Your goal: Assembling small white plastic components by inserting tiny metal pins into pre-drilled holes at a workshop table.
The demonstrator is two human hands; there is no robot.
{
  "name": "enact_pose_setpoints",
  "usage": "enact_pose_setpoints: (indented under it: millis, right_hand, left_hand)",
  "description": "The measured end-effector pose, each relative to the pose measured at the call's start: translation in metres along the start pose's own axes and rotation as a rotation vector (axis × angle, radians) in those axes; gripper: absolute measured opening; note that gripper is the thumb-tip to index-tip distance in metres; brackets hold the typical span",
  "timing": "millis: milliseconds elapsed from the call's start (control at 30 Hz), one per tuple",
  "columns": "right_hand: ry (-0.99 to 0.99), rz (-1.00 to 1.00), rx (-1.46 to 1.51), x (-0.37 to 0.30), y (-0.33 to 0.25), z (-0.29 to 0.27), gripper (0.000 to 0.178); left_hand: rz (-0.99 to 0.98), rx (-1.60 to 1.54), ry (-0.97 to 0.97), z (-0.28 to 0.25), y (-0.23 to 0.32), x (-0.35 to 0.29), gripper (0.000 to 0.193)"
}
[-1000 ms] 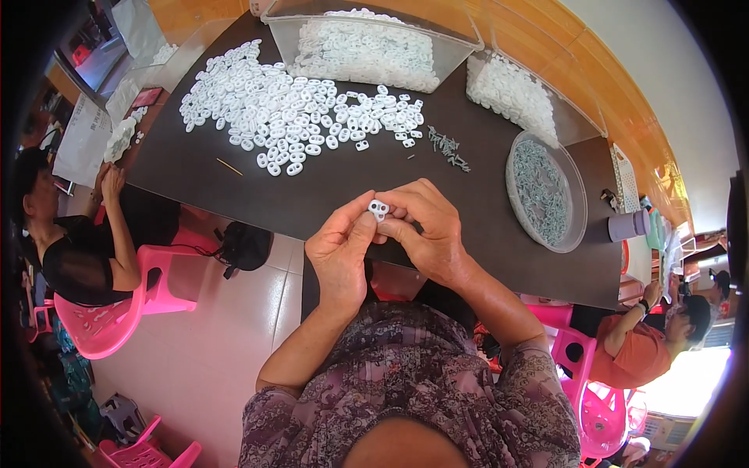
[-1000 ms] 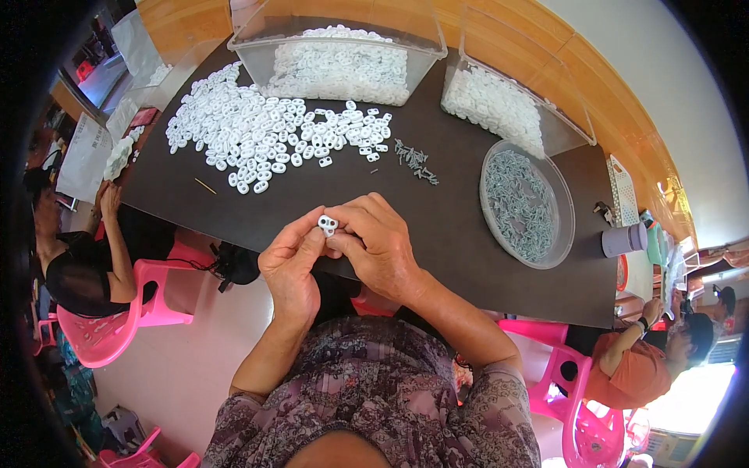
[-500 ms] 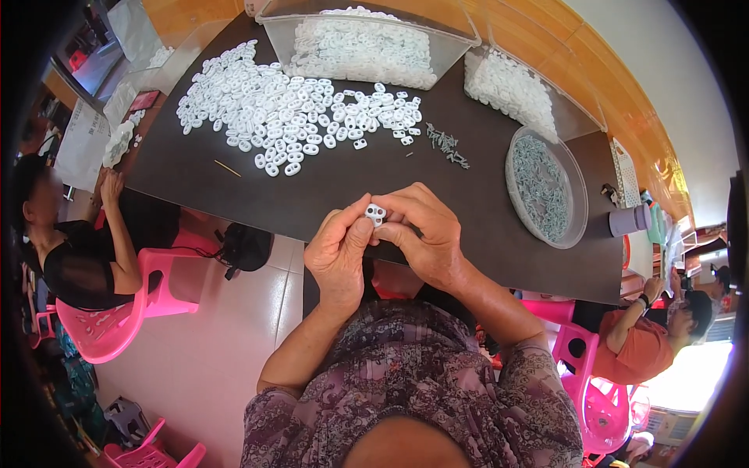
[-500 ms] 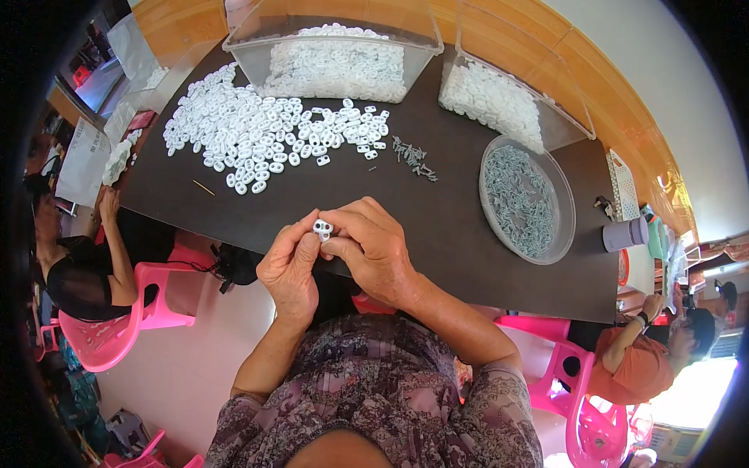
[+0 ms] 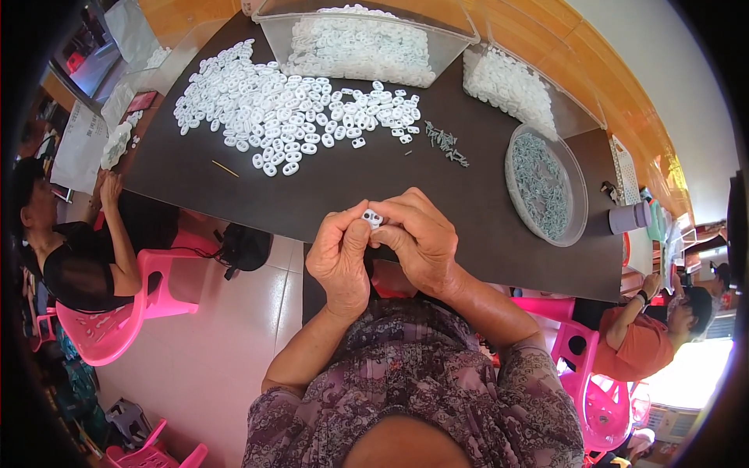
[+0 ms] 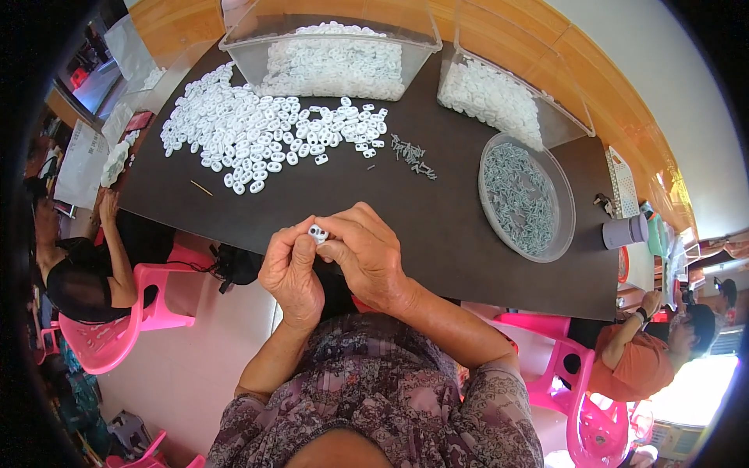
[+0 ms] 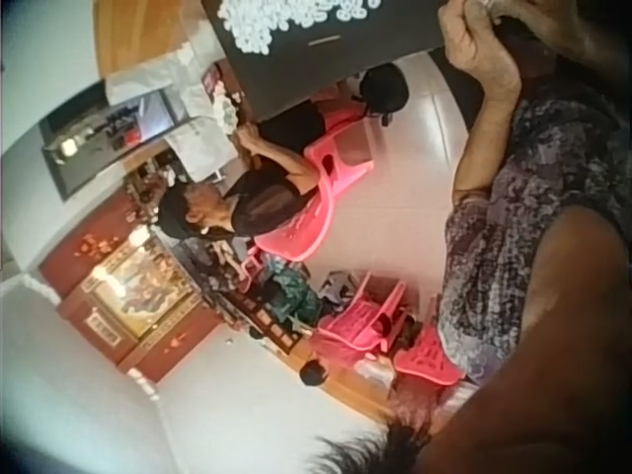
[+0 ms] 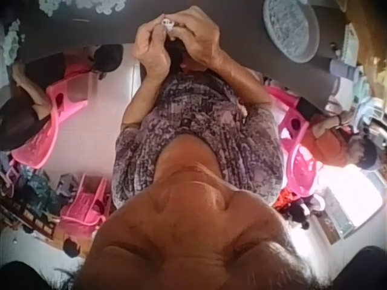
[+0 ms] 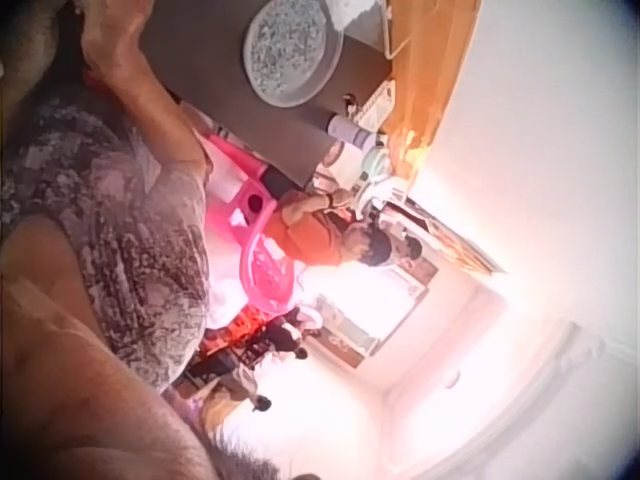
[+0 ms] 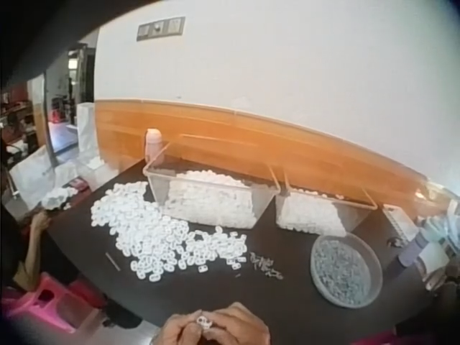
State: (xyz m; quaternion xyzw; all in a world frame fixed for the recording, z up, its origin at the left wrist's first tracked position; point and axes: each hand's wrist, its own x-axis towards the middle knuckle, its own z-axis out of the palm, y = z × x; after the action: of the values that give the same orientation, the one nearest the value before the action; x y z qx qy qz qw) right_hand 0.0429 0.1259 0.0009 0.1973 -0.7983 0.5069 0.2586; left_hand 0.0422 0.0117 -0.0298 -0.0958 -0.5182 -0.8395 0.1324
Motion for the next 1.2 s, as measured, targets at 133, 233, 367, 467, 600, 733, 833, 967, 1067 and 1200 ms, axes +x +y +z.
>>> enact_pose_setpoints:
  millis: [133, 233, 367, 467, 600, 733, 833, 967, 1067, 1200]
  right_hand:
    - [-0.056, 0.085, 0.032, -0.002, -0.005, -0.003, 0.032]
    - [-0.07, 0.055, 0.019, -0.002, -0.006, -0.004, 0.034]
    - [-0.038, 0.047, 0.016, -0.002, -0.008, -0.004, 0.036]
    - [-0.023, 0.044, 0.013, -0.003, -0.009, -0.004, 0.037]
    - [0.015, 0.061, 0.057, -0.005, -0.009, -0.002, 0.038]
    - [0.008, 0.025, 0.012, -0.004, -0.007, -0.001, 0.037]
    - [0.027, -0.004, -0.011, -0.005, -0.006, 0.002, 0.036]
    - [0.046, 0.013, -0.034, -0.005, -0.008, 0.005, 0.035]
    - [0.052, -0.004, -0.046, -0.005, -0.008, 0.008, 0.034]
    - [0.088, -0.021, -0.062, -0.006, -0.01, 0.011, 0.031]
  left_hand:
    - [-0.004, 0.033, -0.003, 0.0, 0.01, 0.001, 0.021]
    - [-0.03, 0.064, -0.028, -0.003, 0.012, 0.002, 0.021]
    - [-0.01, 0.082, -0.077, -0.005, 0.011, 0.002, 0.023]
    - [0.001, 0.109, -0.077, -0.005, 0.01, 0.001, 0.023]
    - [0.009, 0.118, -0.059, -0.005, 0.008, 0.0, 0.022]
    - [-0.037, 0.082, -0.041, -0.004, 0.011, -0.001, 0.024]
    - [-0.053, 0.083, -0.01, -0.002, 0.012, -0.002, 0.024]
    - [-0.051, 0.111, 0.017, -0.001, 0.014, -0.003, 0.024]
    - [-0.019, 0.181, 0.013, 0.0, 0.019, -0.004, 0.023]
    - [-0.016, 0.227, 0.022, 0.0, 0.021, -0.005, 0.023]
